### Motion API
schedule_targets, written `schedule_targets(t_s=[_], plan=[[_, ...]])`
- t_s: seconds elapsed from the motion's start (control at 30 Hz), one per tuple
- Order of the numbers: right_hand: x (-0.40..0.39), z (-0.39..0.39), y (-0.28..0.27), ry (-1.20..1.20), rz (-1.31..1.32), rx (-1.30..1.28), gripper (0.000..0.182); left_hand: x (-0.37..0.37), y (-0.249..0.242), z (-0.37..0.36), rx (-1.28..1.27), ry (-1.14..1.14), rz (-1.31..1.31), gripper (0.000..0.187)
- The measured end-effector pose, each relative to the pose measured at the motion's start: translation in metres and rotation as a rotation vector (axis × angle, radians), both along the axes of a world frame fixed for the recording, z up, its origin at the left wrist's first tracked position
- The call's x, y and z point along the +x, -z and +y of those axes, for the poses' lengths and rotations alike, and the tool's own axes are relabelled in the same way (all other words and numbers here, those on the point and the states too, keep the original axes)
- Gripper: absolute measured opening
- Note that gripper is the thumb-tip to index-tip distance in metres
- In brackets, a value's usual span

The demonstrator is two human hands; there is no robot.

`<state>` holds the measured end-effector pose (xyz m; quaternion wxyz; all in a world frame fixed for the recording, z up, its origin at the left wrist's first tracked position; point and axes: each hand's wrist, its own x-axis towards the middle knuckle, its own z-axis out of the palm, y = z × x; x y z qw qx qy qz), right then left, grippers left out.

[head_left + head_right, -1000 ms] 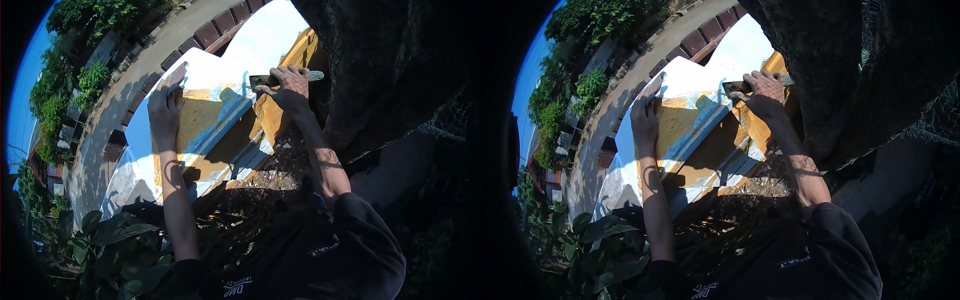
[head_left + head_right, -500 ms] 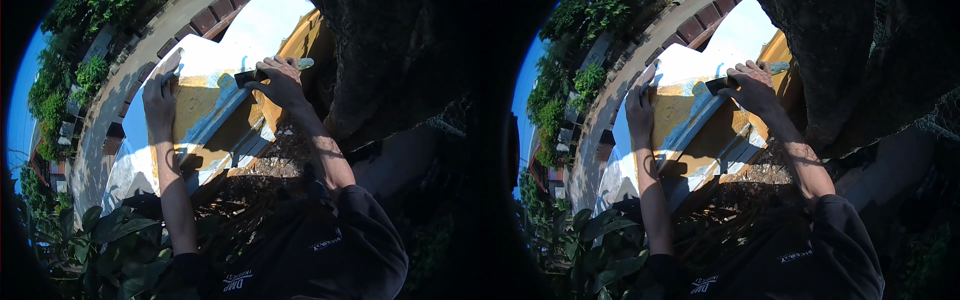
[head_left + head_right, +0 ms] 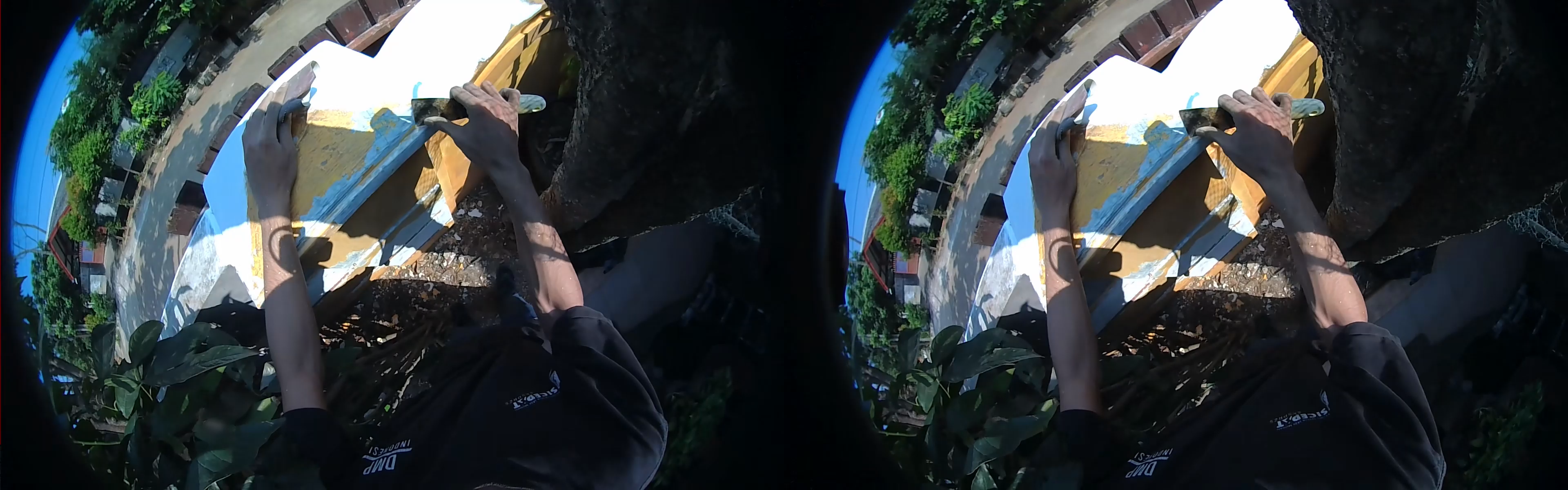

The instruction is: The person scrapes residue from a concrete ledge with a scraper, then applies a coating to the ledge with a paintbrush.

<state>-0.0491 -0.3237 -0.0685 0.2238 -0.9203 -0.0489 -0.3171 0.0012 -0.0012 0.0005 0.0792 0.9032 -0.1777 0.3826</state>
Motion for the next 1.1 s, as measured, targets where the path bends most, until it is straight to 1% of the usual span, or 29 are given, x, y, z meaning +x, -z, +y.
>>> schedule_targets(t_s=[0.03, 0.07, 0.17, 0.2, 0.3, 0.33, 0.37, 0.43, 0.5, 0.53, 0.63, 0.67, 0.7, 0.77, 0.83, 0.87, 0.97, 1.0, 1.03, 1.1], plan=[[-0.004, 0.001, -0.008, -0.001, 0.044, -0.013, 0.058, 0.002, 0.000, -0.003, 0.004, 0.005, 0.001, 0.023], [-0.002, 0.001, -0.001, 0.014, 0.001, -0.033, 0.060, 0.001, -0.003, -0.004, 0.019, 0.014, 0.026, 0.023], [0.011, -0.009, 0.020, 0.012, -0.089, -0.056, 0.059, -0.002, -0.006, -0.006, -0.035, 0.025, 0.100, 0.024], [0.011, -0.013, 0.011, 0.026, -0.003, 0.004, 0.058, -0.004, -0.005, -0.008, -0.010, 0.003, 0.065, 0.024], [0.000, -0.008, -0.008, -0.003, 0.090, -0.025, 0.056, -0.003, -0.007, -0.007, -0.003, -0.035, 0.098, 0.026], [0.004, 0.001, 0.002, -0.067, -0.023, -0.024, 0.054, -0.004, -0.006, -0.008, -0.002, -0.018, 0.096, 0.026], [0.000, 0.007, 0.005, -0.079, -0.083, -0.005, 0.051, -0.005, -0.006, -0.008, -0.005, -0.001, 0.092, 0.026], [-0.001, 0.005, 0.003, -0.093, -0.058, 0.030, 0.049, -0.002, -0.004, -0.006, -0.012, 0.028, 0.044, 0.025], [-0.002, -0.001, 0.002, 0.032, -0.107, 0.006, 0.047, 0.002, -0.001, -0.003, -0.008, 0.056, -0.030, 0.022], [-0.002, -0.001, 0.002, 0.041, -0.122, -0.013, 0.045, 0.000, -0.002, -0.005, -0.032, 0.028, 0.007, 0.023], [-0.010, 0.008, 0.001, 0.032, -0.166, 0.001, 0.042, 0.001, -0.003, -0.005, 0.005, 0.009, 0.025, 0.023], [-0.010, 0.018, 0.002, -0.082, -0.129, 0.058, 0.040, 0.002, -0.001, -0.003, 0.011, 0.021, 0.017, 0.023], [-0.013, 0.022, -0.002, -0.120, -0.036, 0.060, 0.041, 0.001, 0.000, -0.006, 0.001, 0.037, 0.030, 0.023], [-0.008, 0.014, 0.003, -0.078, -0.093, 0.061, 0.044, 0.001, 0.000, -0.005, -0.030, 0.041, 0.036, 0.023], [0.004, -0.008, 0.009, 0.062, -0.175, -0.003, 0.048, -0.002, 0.000, -0.005, -0.042, 0.020, 0.034, 0.023], [0.007, -0.012, 0.011, 0.091, -0.116, -0.026, 0.050, 0.000, -0.002, -0.006, -0.049, 0.015, 0.024, 0.023], [-0.007, 0.009, -0.004, -0.052, -0.088, 0.015, 0.046, 0.003, 0.000, -0.004, 0.011, 0.002, -0.001, 0.023], [-0.010, 0.020, -0.002, -0.129, -0.095, 0.043, 0.042, 0.003, 0.000, -0.004, 0.016, 0.008, 0.000, 0.023], [-0.012, 0.025, -0.003, -0.149, -0.010, 0.062, 0.039, 0.003, 0.001, -0.006, 0.007, 0.028, -0.001, 0.024], [-0.008, 0.017, 0.000, -0.125, -0.049, 0.017, 0.040, 0.001, 0.000, -0.003, -0.009, 0.049, -0.013, 0.024]])
